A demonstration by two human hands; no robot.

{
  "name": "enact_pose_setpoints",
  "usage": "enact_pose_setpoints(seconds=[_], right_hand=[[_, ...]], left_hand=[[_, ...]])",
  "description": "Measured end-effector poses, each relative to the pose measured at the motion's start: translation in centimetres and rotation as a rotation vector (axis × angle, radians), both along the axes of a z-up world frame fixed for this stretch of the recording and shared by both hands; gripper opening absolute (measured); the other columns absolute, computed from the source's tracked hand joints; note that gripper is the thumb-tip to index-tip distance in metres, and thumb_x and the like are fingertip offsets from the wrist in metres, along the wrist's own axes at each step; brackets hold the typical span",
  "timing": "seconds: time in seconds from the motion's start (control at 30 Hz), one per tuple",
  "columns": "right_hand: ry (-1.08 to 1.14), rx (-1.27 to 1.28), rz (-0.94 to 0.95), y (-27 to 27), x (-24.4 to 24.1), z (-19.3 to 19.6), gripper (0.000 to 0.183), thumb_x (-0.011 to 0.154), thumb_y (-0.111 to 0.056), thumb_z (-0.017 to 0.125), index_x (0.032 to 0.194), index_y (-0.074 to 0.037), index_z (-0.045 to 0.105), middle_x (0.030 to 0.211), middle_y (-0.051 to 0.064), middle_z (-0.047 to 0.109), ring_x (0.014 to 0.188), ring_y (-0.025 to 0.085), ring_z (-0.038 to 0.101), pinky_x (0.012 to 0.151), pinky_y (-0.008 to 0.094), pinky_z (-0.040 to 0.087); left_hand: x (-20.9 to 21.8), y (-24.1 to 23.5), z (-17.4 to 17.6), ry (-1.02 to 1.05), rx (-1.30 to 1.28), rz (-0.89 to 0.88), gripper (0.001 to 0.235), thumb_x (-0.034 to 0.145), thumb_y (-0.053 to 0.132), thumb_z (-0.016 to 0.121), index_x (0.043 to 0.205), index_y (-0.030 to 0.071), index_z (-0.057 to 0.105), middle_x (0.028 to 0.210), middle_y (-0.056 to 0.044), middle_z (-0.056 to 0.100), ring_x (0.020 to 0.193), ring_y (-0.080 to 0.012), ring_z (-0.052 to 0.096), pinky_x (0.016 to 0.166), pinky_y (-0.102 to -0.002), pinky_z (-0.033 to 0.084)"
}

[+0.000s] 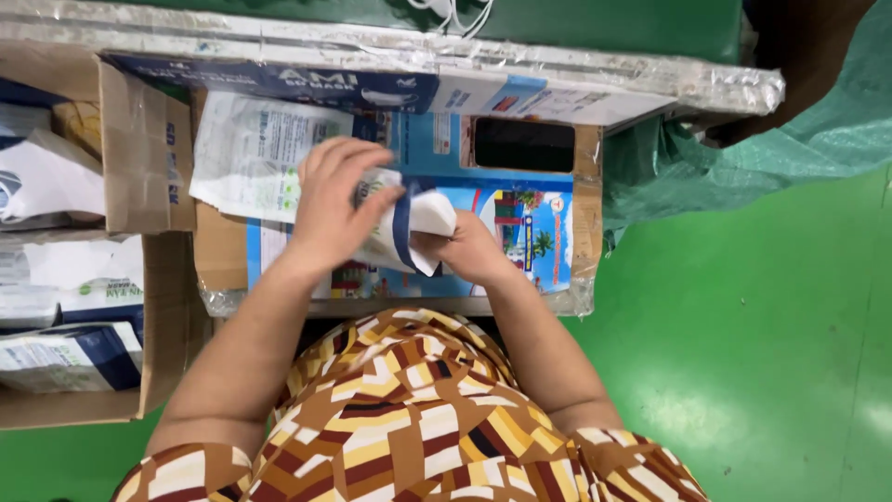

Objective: The person is taking individual face masks from a conveyor belt and putting them into plastic pouches.

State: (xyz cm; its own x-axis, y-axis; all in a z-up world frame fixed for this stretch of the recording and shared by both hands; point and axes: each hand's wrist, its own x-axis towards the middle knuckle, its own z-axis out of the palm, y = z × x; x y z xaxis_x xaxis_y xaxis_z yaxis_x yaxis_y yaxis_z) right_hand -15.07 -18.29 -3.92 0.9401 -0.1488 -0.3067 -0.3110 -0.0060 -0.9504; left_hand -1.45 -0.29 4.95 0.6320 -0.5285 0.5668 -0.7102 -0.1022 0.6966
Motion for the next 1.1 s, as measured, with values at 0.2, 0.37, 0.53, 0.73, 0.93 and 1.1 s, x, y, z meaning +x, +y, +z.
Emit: enact_pose_setpoints(seconds=[0.2, 0.37, 0.53, 0.73, 0.93, 1.1], right_hand=[[-0.007, -0.360, 0.177, 0.9, 0.7, 4.9, 0.022, 0.086, -0.011, 0.080, 0.107, -0.006, 0.074, 0.091, 0.003, 0.076, 0.083, 0.013, 0.069, 0.081, 0.030, 0.056], [-0.159, -0.143, 0.123, 0.6, 0.5, 4.9, 0.043, 0.078, -0.005, 0.067, 0.121, -0.006, 0.063, 0.102, 0.005, 0.072, 0.098, 0.013, 0.068, 0.089, 0.032, 0.055], [0.063, -0.750, 0.371, 0.6, 0.0, -1.1, 0.018, 0.087, -0.016, 0.076, 0.104, -0.012, 0.077, 0.099, 0.010, 0.077, 0.094, 0.026, 0.072, 0.086, 0.036, 0.057], [-0.339, -0.426, 0.082, 0.7, 0.7, 5.5, 0.038, 0.086, -0.019, 0.080, 0.118, -0.004, 0.064, 0.116, 0.015, 0.066, 0.102, 0.033, 0.066, 0.088, 0.041, 0.053], [-0.248, -0.491, 0.085, -0.1, 0.2, 7.2, 0.027, 0.091, -0.014, 0.075, 0.116, -0.010, 0.066, 0.121, 0.011, 0.059, 0.109, 0.023, 0.063, 0.086, 0.034, 0.056], [-0.624, -0.447, 0.089, -0.8, 0.3, 6.3, 0.019, 0.088, -0.003, 0.072, 0.106, -0.004, 0.066, 0.124, 0.018, 0.059, 0.108, 0.027, 0.060, 0.086, 0.035, 0.050]], left_hand=[[0.2, 0.3, -1.5, 0.205, 0.213, -0.246, 0.005, 0.092, 0.014, 0.072, 0.095, 0.010, 0.071, 0.092, -0.006, 0.068, 0.100, -0.0294, 0.062, 0.099, -0.043, 0.039], [0.5, 0.6, -2.0, 0.122, 0.151, -0.067, 0.007, 0.098, 0.015, 0.070, 0.096, 0.010, 0.067, 0.093, -0.006, 0.064, 0.101, -0.0290, 0.060, 0.109, -0.048, 0.034], [-1.3, -0.8, -2.9, 0.017, 0.135, -0.104, 0.004, 0.097, 0.013, 0.067, 0.099, 0.011, 0.064, 0.101, -0.006, 0.062, 0.109, -0.0290, 0.059, 0.114, -0.053, 0.031], [0.1, 0.3, -3.4, 0.219, 0.039, -0.009, 0.005, 0.106, 0.011, 0.062, 0.107, 0.008, 0.059, 0.111, -0.008, 0.062, 0.108, -0.0292, 0.058, 0.099, -0.043, 0.045], [0.5, 0.5, 0.7, 0.149, 0.369, -0.259, 0.014, 0.092, 0.020, 0.075, 0.096, 0.007, 0.071, 0.092, -0.008, 0.068, 0.086, -0.0320, 0.064, 0.075, -0.043, 0.045], [-0.7, -0.2, 0.7, -0.036, 0.341, -0.337, 0.014, 0.087, 0.019, 0.074, 0.095, 0.008, 0.071, 0.093, -0.007, 0.068, 0.083, -0.0311, 0.063, 0.072, -0.043, 0.044]])
